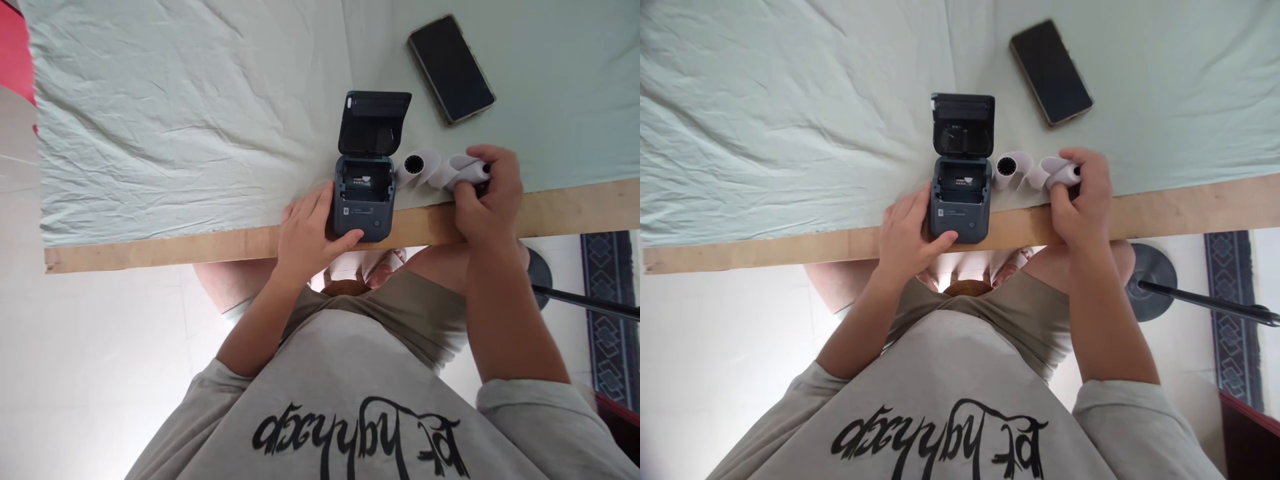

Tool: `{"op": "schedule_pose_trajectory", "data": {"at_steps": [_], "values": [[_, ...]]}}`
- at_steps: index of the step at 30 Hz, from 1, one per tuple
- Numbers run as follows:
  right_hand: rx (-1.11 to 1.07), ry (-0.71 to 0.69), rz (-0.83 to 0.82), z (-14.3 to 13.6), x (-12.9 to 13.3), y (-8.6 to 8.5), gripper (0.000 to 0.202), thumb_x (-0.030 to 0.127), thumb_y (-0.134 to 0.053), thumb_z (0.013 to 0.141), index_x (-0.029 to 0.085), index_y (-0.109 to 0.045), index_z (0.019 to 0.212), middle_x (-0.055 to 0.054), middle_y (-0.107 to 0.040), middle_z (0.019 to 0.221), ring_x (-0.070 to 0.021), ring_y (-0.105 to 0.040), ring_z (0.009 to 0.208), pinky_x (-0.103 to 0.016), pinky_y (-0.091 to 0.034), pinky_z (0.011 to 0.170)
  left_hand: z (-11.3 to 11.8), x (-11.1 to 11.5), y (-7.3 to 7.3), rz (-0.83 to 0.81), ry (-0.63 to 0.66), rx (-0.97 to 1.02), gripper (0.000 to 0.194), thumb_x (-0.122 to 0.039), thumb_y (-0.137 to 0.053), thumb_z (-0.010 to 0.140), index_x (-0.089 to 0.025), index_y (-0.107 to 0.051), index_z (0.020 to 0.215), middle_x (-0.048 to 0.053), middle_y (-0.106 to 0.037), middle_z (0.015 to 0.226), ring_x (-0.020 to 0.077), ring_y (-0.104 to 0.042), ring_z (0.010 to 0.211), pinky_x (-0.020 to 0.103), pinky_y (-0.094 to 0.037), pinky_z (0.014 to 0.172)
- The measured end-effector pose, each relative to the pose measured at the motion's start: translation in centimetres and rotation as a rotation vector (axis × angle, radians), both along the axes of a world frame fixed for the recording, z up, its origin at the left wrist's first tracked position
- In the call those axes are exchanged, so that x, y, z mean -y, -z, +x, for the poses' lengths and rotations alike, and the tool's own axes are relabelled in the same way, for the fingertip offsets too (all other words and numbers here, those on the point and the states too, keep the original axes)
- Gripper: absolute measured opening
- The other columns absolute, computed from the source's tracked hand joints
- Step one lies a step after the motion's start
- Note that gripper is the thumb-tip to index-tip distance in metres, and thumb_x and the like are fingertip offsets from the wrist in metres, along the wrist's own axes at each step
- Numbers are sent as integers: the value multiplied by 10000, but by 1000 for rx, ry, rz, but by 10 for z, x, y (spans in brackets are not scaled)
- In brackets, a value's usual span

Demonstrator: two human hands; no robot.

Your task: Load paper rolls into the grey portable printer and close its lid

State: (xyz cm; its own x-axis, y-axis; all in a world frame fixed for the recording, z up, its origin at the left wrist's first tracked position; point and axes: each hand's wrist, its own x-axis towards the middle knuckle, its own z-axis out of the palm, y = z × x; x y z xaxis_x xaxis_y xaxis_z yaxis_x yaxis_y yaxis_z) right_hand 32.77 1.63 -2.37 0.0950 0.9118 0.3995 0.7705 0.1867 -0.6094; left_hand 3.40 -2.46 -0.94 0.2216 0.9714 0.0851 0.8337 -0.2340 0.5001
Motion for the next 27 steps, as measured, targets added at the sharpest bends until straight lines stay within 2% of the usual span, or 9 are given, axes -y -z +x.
{"op": "schedule_pose_trajectory", "data": {"at_steps": [3, 6, 10, 15, 20, 25, 27], "values": [[-76, -19, -8, -1, 3, 1, 534, 204, -574, 719, 220, -555, 1253, -63, -668, 1114, -217, -653, 1010, -454, -519, 912, 0, 0, -1, -4, -3, 4, 868, -726, -574, 874, -124, -469, 1489, 169, -620, 1377, 344, -575, 1266, 428, -403, 1075], [-171, 2, 2, -5, 4, 1, 584, 229, -632, 681, 235, -507, 1251, -31, -681, 1025, -193, -653, 897, -401, -519, 816, 0, 0, -1, -15, -1, 0, 858, -725, -561, 879, -132, -461, 1491, 170, -615, 1383, 347, -572, 1269, 440, -400, 1076], [-155, 64, 66, -6, 4, 0, 505, 212, -668, 600, 211, -576, 1097, 5, -614, 829, -176, -595, 738, -393, -487, 745, 0, 0, 0, -17, 0, -1, 866, -732, -554, 879, -129, -454, 1493, 175, -616, 1374, 355, -573, 1262, 452, -399, 1072], [-5, 76, 116, -3, 3, 0, 242, 206, -640, 617, 205, -650, 859, -45, -567, 885, -222, -588, 845, -454, -487, 815, 0, 0, 0, -5, -4, 8, 859, -725, -559, 880, -125, -465, 1487, 170, -619, 1376, 343, -575, 1264, 430, -398, 1077], [94, 26, 78, -6, 3, -1, 285, 201, -617, 638, 212, -666, 919, -79, -612, 1007, -245, -614, 960, -485, -489, 909, 1, 0, -1, -16, -6, -3, 856, -721, -573, 873, -135, -466, 1488, 169, -616, 1390, 349, -577, 1263, 434, -401, 1069], [24, 85, 25, -10, 5, -3, 339, 239, -622, 648, 209, -674, 981, -38, -704, 894, -218, -644, 803, -396, -518, 749, 1, 0, -2, -21, -9, -16, 851, -711, -575, 874, -138, -461, 1493, 166, -616, 1392, 352, -580, 1256, 438, -399, 1070], [-44, 123, 15, -9, 6, -2, 333, 231, -613, 660, 212, -668, 987, -25, -707, 880, -205, -640, 761, -400, -526, 740, 1, 0, -1, -21, -10, -12, 850, -709, -577, 873, -141, -460, 1494, 167, -616, 1391, 352, -581, 1255, 439, -399, 1071]]}}
